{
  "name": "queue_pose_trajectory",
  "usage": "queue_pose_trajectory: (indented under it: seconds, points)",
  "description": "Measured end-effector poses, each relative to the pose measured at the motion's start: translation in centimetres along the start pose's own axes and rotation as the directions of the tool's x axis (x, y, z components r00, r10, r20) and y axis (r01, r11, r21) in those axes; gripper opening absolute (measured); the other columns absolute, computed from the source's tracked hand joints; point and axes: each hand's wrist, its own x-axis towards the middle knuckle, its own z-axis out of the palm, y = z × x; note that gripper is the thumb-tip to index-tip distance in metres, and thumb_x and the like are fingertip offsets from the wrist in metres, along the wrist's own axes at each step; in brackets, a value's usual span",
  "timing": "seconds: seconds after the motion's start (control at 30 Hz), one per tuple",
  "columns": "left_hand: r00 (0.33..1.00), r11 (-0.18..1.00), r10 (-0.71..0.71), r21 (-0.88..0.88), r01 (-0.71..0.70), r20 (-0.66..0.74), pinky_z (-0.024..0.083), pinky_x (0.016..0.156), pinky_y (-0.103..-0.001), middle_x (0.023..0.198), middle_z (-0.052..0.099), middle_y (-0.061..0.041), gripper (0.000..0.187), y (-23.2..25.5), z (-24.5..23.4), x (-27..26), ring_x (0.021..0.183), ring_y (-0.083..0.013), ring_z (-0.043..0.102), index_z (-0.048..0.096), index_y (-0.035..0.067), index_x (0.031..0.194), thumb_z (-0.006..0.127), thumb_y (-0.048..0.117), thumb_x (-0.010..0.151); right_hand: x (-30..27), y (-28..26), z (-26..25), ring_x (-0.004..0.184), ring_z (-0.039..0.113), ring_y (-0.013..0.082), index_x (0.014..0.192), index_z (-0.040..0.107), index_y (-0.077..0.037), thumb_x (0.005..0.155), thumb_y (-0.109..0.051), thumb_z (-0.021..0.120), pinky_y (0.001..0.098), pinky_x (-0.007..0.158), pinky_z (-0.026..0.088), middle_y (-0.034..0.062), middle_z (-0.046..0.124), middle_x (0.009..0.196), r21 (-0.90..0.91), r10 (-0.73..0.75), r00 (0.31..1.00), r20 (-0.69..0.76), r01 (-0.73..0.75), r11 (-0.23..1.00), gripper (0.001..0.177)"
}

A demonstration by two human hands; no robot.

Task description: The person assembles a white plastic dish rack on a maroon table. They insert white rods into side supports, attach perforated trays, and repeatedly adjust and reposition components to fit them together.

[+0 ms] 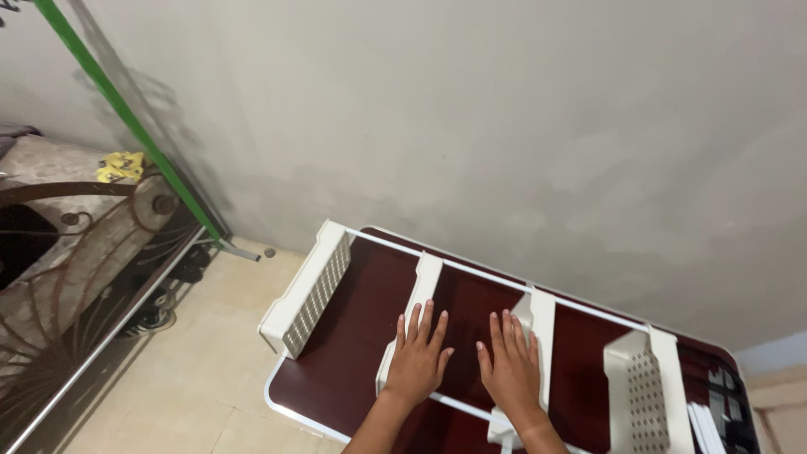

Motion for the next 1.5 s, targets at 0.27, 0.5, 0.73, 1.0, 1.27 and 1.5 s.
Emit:
queue_pose_trajectory:
  seconds: [0.27,0.5,0.73,1.0,1.27,1.5]
  points:
    - [0.996,0.994,-0.094,0.062,0.094,-0.011,0.015,0.119,-0.061,0.163,0.023,-0.027,0.067,-3.0,0.1,2.0,0.152,-0.0435,0.018,0.032,0.005,0.157,0.055,0.036,0.102,4.0,-1.8,2.8,0.149,0.033,0.0292,0.15,0.043,-0.009,0.1,-0.044,0.048,0.056,0.119,0.023,0.0151,0.042,0.157,0.076,-0.106,0.993,0.058,0.101,0.992,0.062]
    - [0.984,0.983,-0.176,0.058,0.176,0.009,0.012,0.119,-0.062,0.162,0.021,-0.027,0.067,-5.4,-0.4,2.6,0.151,-0.0439,0.017,0.032,0.003,0.156,0.056,0.034,0.101,6.3,-3.3,4.1,0.147,0.034,0.0286,0.149,0.046,-0.009,0.099,-0.044,0.049,0.056,0.118,0.024,0.0152,0.043,0.156,0.133,-0.182,0.982,0.049,0.174,0.976,0.061]
    - [0.979,0.976,-0.204,0.081,0.203,0.002,0.012,0.119,-0.062,0.163,0.021,-0.027,0.068,-7.6,-0.8,3.1,0.151,-0.0441,0.016,0.033,0.004,0.156,0.058,0.031,0.099,7.8,-4.7,4.7,0.147,0.036,0.0291,0.146,0.048,-0.008,0.098,-0.042,0.051,0.0565,0.118,0.024,0.0156,0.045,0.154,0.153,-0.213,0.976,0.053,0.203,0.967,0.059]
    - [0.98,0.981,-0.188,0.053,0.185,0.06,0.012,0.119,-0.062,0.162,0.02,-0.028,0.072,-11.4,-1.5,4.2,0.151,-0.0443,0.016,0.031,0.005,0.156,0.062,0.029,0.096,9.3,-6.4,6.3,0.145,0.039,0.0306,0.145,0.051,-0.008,0.099,-0.042,0.052,0.057,0.118,0.024,0.0174,0.048,0.152,0.17,-0.176,0.98,0.092,0.159,0.972,0.058]
    - [0.984,0.986,-0.151,0.081,0.143,0.095,0.013,0.119,-0.062,0.162,0.02,-0.028,0.075,-16.8,-2.5,6.4,0.151,-0.0438,0.017,0.03,0.004,0.155,0.066,0.026,0.094,11.7,-9.4,8.4,0.146,0.036,0.0298,0.145,0.051,-0.008,0.1,-0.041,0.051,0.0569,0.118,0.022,0.0168,0.047,0.153,0.185,-0.127,0.982,0.14,0.101,0.978,0.056]
    - [0.967,0.979,-0.2,0.062,0.193,0.16,0.012,0.12,-0.062,0.164,0.014,-0.027,0.082,-22.7,-3.1,7.9,0.151,-0.0444,0.014,0.027,0.006,0.157,0.07,0.028,0.09,14.3,-12.7,10.2,0.147,0.036,0.0281,0.143,0.053,-0.01,0.099,-0.04,0.053,0.0555,0.119,0.022,0.0141,0.049,0.152,0.194,-0.087,0.982,0.167,0.054,0.979,0.053]
